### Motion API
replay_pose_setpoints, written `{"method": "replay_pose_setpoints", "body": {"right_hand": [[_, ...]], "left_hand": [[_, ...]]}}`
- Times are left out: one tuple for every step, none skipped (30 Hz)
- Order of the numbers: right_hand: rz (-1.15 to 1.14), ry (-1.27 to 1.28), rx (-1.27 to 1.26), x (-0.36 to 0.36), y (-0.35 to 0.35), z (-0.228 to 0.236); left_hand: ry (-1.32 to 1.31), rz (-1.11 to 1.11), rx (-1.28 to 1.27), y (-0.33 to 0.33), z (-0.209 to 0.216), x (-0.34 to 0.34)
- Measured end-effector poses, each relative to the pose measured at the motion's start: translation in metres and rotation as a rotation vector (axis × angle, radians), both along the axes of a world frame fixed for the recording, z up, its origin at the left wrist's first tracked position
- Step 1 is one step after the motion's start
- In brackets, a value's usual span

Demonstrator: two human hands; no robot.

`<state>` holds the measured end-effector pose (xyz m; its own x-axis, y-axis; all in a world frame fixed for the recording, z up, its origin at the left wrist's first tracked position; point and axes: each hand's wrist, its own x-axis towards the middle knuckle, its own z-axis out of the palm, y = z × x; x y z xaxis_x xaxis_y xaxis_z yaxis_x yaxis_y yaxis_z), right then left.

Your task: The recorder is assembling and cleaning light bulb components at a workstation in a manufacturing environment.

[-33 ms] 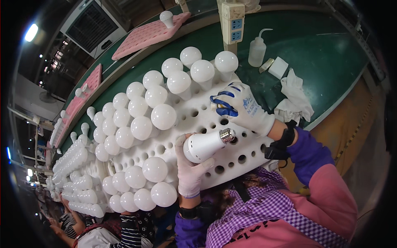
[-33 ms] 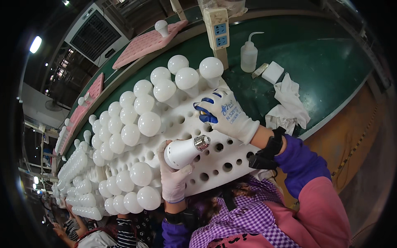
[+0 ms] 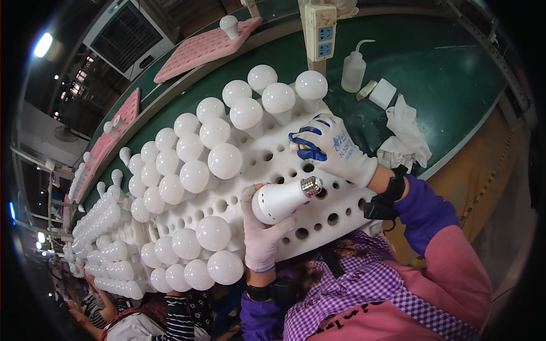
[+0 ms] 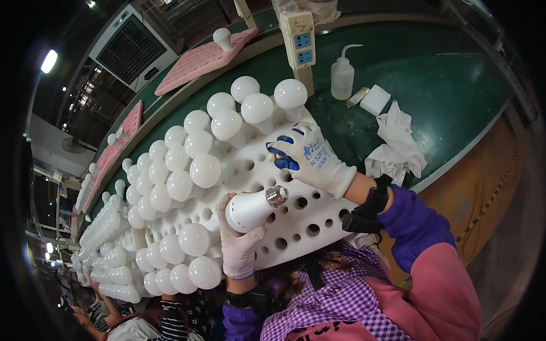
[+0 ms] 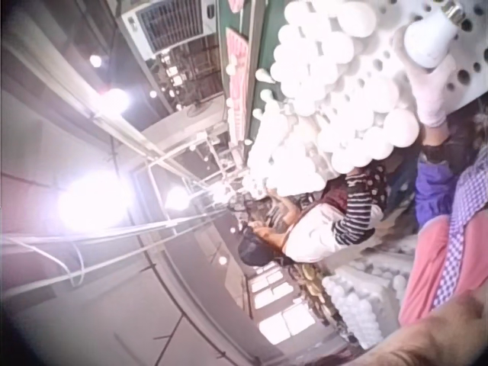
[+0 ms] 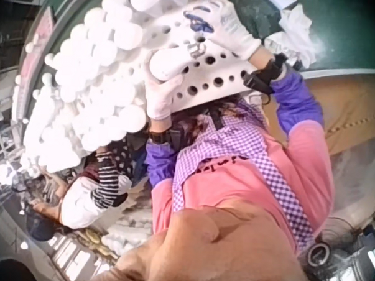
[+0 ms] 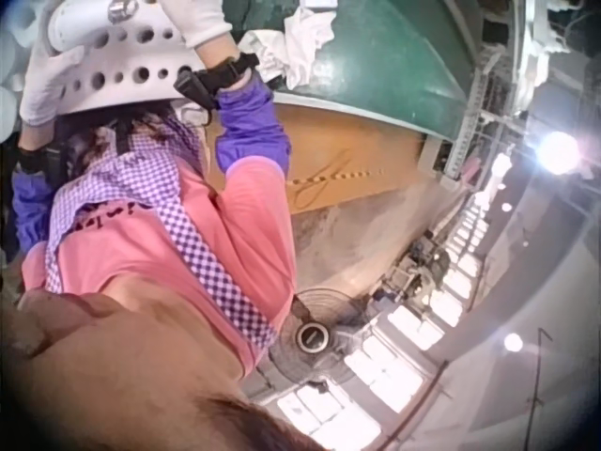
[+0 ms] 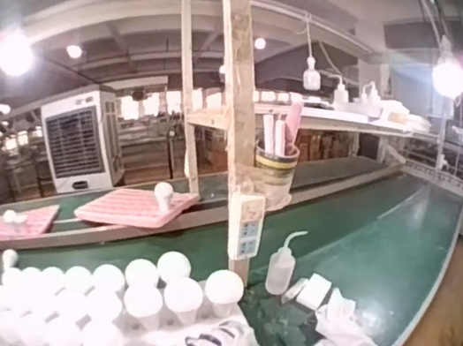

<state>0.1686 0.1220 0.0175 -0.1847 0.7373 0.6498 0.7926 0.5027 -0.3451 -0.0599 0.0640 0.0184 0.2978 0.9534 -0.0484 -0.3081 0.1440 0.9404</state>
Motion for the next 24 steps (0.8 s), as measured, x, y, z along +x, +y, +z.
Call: {"method": "replay_pose_setpoints", "body": {"right_hand": [[0.009,-0.018,-0.011,-0.001,0.0,0.0],[0.01,-0.018,-0.009,-0.001,0.002,-0.002],[0.02,-0.034,-0.002,-0.001,0.003,-0.005],[0.032,-0.05,0.006,0.0,0.005,-0.007],[0.033,-0.052,0.011,0.001,0.005,-0.009],[0.032,-0.084,0.013,0.002,0.005,-0.011],[0.034,-0.114,0.015,0.002,0.005,-0.011],[0.038,-0.115,0.02,0.002,0.004,-0.01],[0.029,-0.105,-0.011,0.002,0.003,-0.008],[0.022,-0.098,-0.042,0.002,0.002,-0.007],[0.029,-0.1,-0.038,0.003,0.001,-0.01],[0.036,-0.125,-0.06,0.003,0.002,-0.016],[0.038,-0.15,-0.082,0.004,0.002,-0.018],[0.04,-0.152,-0.078,0.005,0.001,-0.017],[0.03,-0.149,-0.119,0.005,0.001,-0.015],[0.022,-0.144,-0.159,0.005,0.0,-0.013],[0.025,-0.146,-0.155,0.005,-0.001,-0.012],[0.024,-0.153,-0.164,0.005,-0.003,-0.01],[0.023,-0.162,-0.174,0.005,-0.004,-0.008],[0.024,-0.165,-0.171,0.005,-0.007,-0.004],[-0.014,-0.19,-0.075,0.005,-0.011,0.002],[-0.044,-0.212,0.021,0.004,-0.015,0.008],[-0.043,-0.216,0.021,0.005,-0.02,0.016],[-0.054,-0.166,0.005,0.006,-0.026,0.025]], "left_hand": [[-0.016,0.001,-0.014,0.001,0.0,-0.001],[-0.033,0.003,-0.029,0.001,0.0,-0.001],[-0.033,0.003,-0.026,0.001,0.001,-0.002],[-0.064,0.026,-0.069,0.0,0.001,-0.003],[-0.096,0.048,-0.111,0.0,0.002,-0.004],[-0.098,0.049,-0.107,0.001,0.0,-0.007],[-0.079,0.035,-0.154,0.002,-0.004,-0.012],[-0.061,0.021,-0.201,0.004,-0.005,-0.016],[-0.062,0.025,-0.197,0.004,-0.004,-0.016],[-0.069,0.056,-0.197,0.003,-0.004,-0.014],[-0.077,0.087,-0.197,0.002,-0.004,-0.012],[-0.08,0.093,-0.193,0.001,-0.004,-0.01],[-0.093,0.151,-0.211,0.001,-0.004,-0.006],[-0.106,0.208,-0.23,0.001,-0.005,-0.005],[-0.109,0.21,-0.226,0.002,-0.005,-0.006],[-0.152,0.161,-0.282,0.004,-0.006,-0.009],[-0.194,0.11,-0.337,0.005,-0.007,-0.011],[-0.197,0.112,-0.333,0.006,-0.005,-0.01],[-0.271,0.04,-0.356,0.007,-0.002,-0.009],[-0.345,-0.033,-0.38,0.008,-0.001,-0.008],[-0.348,-0.034,-0.378,0.009,-0.003,-0.007],[-0.406,-0.058,-0.428,0.009,-0.006,-0.007],[-0.466,-0.088,-0.48,0.009,-0.008,-0.006],[-0.469,-0.088,-0.481,0.007,-0.009,-0.005]]}}
